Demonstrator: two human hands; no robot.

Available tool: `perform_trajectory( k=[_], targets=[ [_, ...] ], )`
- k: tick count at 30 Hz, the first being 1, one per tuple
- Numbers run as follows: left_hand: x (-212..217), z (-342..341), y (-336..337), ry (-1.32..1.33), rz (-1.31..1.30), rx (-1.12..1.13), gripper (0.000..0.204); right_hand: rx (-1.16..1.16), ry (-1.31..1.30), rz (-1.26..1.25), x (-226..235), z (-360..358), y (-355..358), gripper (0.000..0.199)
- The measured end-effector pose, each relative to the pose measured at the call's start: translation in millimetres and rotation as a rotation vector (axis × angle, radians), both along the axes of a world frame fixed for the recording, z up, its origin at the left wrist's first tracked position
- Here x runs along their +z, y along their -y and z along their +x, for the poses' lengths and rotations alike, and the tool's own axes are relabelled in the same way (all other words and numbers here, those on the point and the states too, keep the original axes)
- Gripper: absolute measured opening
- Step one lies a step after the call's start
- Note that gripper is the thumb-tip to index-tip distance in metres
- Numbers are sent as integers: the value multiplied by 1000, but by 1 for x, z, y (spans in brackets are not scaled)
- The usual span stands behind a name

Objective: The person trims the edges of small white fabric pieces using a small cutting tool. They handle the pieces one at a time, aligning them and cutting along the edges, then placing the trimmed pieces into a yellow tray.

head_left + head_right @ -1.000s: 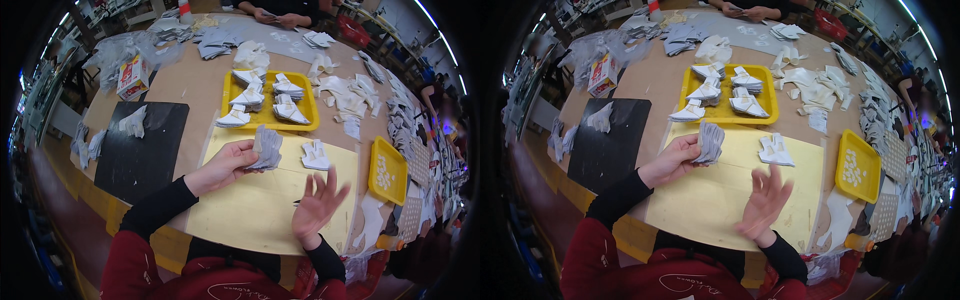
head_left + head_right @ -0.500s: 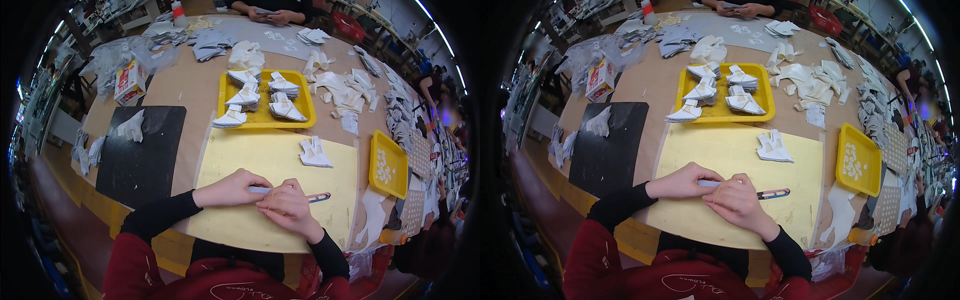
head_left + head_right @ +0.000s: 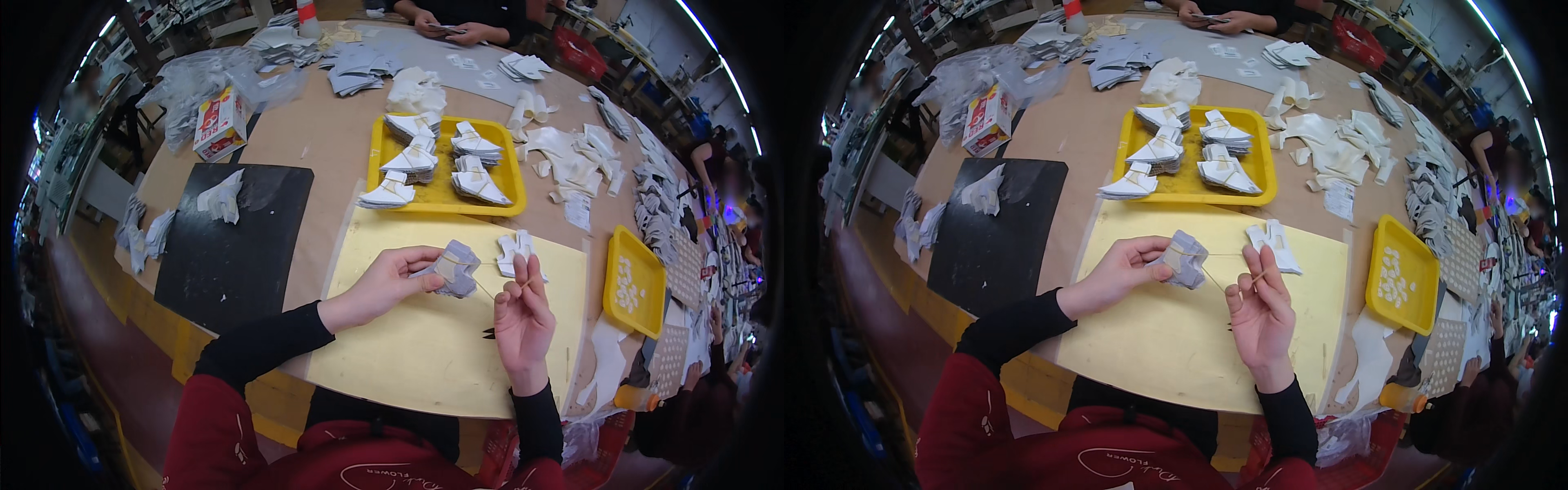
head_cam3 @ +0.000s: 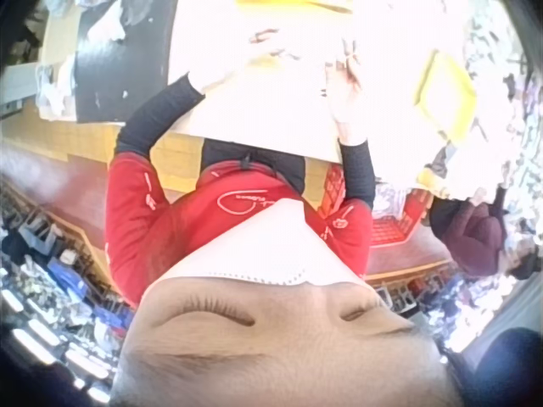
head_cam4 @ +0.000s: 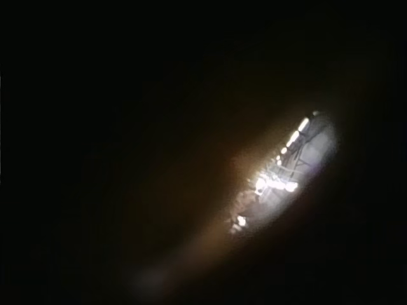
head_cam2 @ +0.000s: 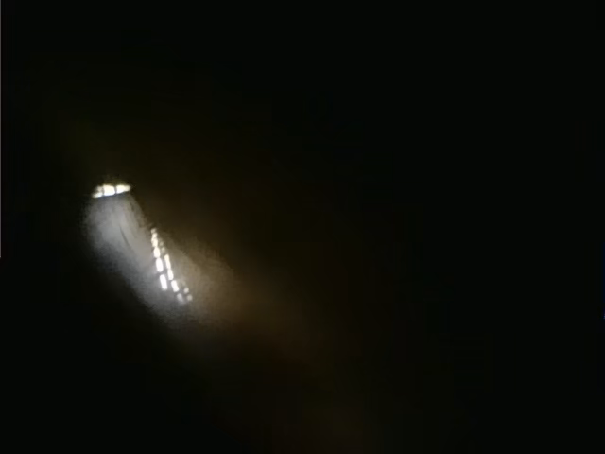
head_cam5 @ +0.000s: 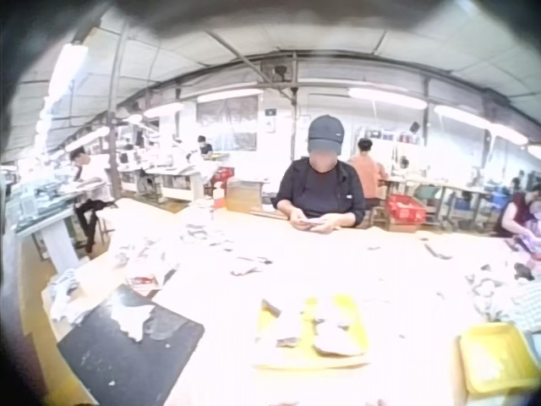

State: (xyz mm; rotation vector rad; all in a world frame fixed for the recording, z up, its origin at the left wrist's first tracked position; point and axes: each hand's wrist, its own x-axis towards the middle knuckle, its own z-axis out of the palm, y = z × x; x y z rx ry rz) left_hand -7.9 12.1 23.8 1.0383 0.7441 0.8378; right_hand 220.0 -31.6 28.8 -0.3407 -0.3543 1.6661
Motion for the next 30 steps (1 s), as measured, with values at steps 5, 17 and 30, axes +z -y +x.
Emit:
perform_trajectory(
  k=[5, 17, 30],
  targets=[
    [-3, 1, 1, -12, 119, 7, 44, 170, 40, -310, -5, -4, -4, 61],
    [-1, 3, 8, -608, 1017, -114, 31, 95, 1288, 206, -3, -15, 1, 31],
    [6, -1, -10, -574, 715, 163, 30, -612, 1942, 122, -9, 52, -37, 41]
  ],
)
